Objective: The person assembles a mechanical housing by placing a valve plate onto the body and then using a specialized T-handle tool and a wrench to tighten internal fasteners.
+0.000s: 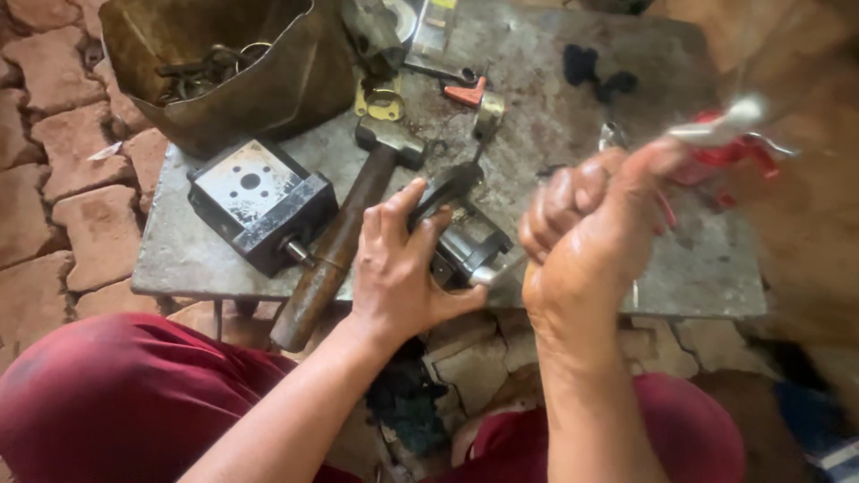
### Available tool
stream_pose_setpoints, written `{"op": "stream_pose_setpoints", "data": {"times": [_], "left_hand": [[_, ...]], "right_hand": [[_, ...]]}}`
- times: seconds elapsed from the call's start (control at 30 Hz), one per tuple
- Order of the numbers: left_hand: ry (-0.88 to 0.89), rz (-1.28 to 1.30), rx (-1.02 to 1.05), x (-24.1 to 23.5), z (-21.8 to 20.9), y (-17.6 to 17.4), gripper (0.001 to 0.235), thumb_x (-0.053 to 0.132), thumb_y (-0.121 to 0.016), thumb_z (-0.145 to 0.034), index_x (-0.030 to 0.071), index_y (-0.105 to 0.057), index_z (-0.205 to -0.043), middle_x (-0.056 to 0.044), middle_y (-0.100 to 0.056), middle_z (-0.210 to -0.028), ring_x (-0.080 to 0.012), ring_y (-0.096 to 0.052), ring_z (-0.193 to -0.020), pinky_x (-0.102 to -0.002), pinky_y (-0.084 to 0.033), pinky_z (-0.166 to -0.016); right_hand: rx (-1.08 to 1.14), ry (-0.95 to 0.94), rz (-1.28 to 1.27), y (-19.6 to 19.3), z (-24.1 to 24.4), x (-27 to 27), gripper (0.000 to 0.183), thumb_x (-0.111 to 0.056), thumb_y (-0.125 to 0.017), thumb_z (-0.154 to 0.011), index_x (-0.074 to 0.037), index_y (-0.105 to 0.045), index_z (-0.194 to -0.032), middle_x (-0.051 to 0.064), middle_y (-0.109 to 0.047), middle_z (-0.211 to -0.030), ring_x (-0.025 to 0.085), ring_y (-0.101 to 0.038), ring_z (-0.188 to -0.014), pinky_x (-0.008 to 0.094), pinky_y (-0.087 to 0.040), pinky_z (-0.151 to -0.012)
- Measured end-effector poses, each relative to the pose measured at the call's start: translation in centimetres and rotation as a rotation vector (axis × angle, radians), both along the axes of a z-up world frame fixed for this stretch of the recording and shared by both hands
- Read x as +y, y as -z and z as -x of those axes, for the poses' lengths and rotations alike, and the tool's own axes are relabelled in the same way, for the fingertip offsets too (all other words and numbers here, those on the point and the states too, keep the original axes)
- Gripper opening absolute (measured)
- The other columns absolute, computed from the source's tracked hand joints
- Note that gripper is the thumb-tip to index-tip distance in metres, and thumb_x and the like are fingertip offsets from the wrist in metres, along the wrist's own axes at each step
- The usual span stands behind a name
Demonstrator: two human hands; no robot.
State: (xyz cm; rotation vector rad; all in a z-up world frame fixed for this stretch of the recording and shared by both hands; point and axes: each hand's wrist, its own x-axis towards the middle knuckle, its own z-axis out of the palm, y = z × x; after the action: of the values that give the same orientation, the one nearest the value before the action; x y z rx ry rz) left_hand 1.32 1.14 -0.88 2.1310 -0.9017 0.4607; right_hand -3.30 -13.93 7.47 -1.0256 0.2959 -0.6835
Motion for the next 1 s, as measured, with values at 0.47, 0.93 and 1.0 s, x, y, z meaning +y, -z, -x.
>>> {"op": "stream_pose_setpoints", "data": {"times": [0.47, 0.93, 1.0], "left_hand": [[-0.001, -0.031, -0.03, -0.4, 0.4, -0.8, 0.079, 0.049, -0.092, -0.066, 0.005, -0.065, -0.126, -0.019, -0.043, -0.147, -0.0405, -0.048, -0.128, -0.051, -0.046, -0.108], [-0.045, -0.045, -0.119, -0.4, 0.3, 0.7, 0.078, 0.05, -0.092, -0.069, 0.005, -0.063, -0.126, -0.018, -0.041, -0.146, -0.0404, -0.05, -0.126, -0.051, -0.048, -0.105], [-0.046, -0.038, -0.123, -0.4, 0.3, 0.9, 0.077, 0.05, -0.092, -0.069, 0.005, -0.063, -0.125, -0.017, -0.042, -0.145, -0.0404, -0.052, -0.124, -0.051, -0.051, -0.103]], "right_hand": [[0.11, 0.054, -0.185, -0.8, -0.4, -1.7, 0.061, -0.072, -0.045, -0.103, -0.015, -0.039, -0.08, -0.002, -0.03, -0.061, 0.012, -0.022, -0.047, 0.031, -0.017, -0.042], [-0.083, 0.107, 0.067, 4.1, -0.7, -4.6, 0.057, -0.067, -0.053, -0.101, -0.016, -0.039, -0.081, -0.006, -0.03, -0.064, 0.008, -0.023, -0.049, 0.029, -0.017, -0.043], [-0.121, 0.086, 0.157, 5.1, -0.6, -4.0, 0.061, -0.068, -0.053, -0.103, -0.013, -0.039, -0.08, -0.005, -0.03, -0.061, 0.006, -0.024, -0.048, 0.029, -0.019, -0.046]]}}
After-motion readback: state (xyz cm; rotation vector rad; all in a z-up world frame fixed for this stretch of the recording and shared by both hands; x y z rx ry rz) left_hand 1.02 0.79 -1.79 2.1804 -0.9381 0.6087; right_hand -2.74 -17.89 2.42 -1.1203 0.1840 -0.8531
